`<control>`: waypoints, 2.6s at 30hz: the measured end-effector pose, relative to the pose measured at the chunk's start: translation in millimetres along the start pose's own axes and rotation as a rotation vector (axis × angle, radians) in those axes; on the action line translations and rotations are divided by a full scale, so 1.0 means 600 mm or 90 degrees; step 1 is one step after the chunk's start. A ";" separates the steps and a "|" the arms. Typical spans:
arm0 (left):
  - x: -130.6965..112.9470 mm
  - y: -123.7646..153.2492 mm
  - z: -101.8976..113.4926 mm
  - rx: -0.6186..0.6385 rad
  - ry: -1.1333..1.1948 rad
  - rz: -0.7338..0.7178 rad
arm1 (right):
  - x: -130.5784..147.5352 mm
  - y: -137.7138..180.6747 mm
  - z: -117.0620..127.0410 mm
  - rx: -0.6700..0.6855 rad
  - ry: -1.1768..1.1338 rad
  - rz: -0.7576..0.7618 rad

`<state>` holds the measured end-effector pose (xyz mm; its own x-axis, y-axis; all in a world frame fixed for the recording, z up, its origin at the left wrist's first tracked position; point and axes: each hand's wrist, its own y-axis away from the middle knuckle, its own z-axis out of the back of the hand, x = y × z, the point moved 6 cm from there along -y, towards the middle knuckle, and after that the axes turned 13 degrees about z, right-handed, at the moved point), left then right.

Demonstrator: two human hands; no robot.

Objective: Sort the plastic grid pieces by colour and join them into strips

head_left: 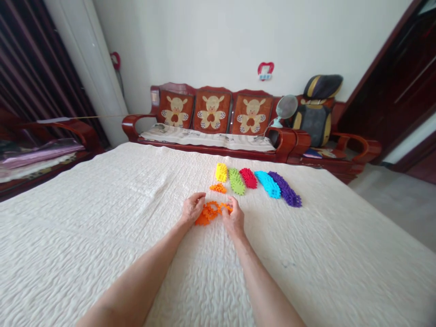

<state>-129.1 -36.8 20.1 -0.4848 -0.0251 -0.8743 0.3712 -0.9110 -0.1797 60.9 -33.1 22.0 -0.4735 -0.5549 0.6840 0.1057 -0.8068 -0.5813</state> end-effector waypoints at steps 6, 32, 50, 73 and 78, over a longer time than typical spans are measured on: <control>0.002 0.002 -0.001 0.004 -0.005 0.023 | -0.001 -0.008 0.004 -0.023 -0.026 0.001; -0.049 0.030 -0.012 0.084 -0.144 -0.152 | -0.001 -0.016 -0.035 0.109 0.013 0.185; -0.013 0.011 -0.010 0.056 -0.064 -0.023 | -0.026 -0.035 0.010 0.226 0.080 0.139; 0.048 -0.030 0.009 -0.099 0.258 0.159 | -0.022 -0.032 0.008 0.162 0.162 0.173; 0.046 -0.027 0.006 -0.085 0.235 0.155 | -0.008 -0.029 0.019 0.093 0.129 0.202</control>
<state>-151.0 -24.4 0.6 -0.0645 -0.0614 -0.9960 0.5499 -0.8351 0.0159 71.0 -18.5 33.9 -0.5593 -0.7411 0.3714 0.3901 -0.6306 -0.6709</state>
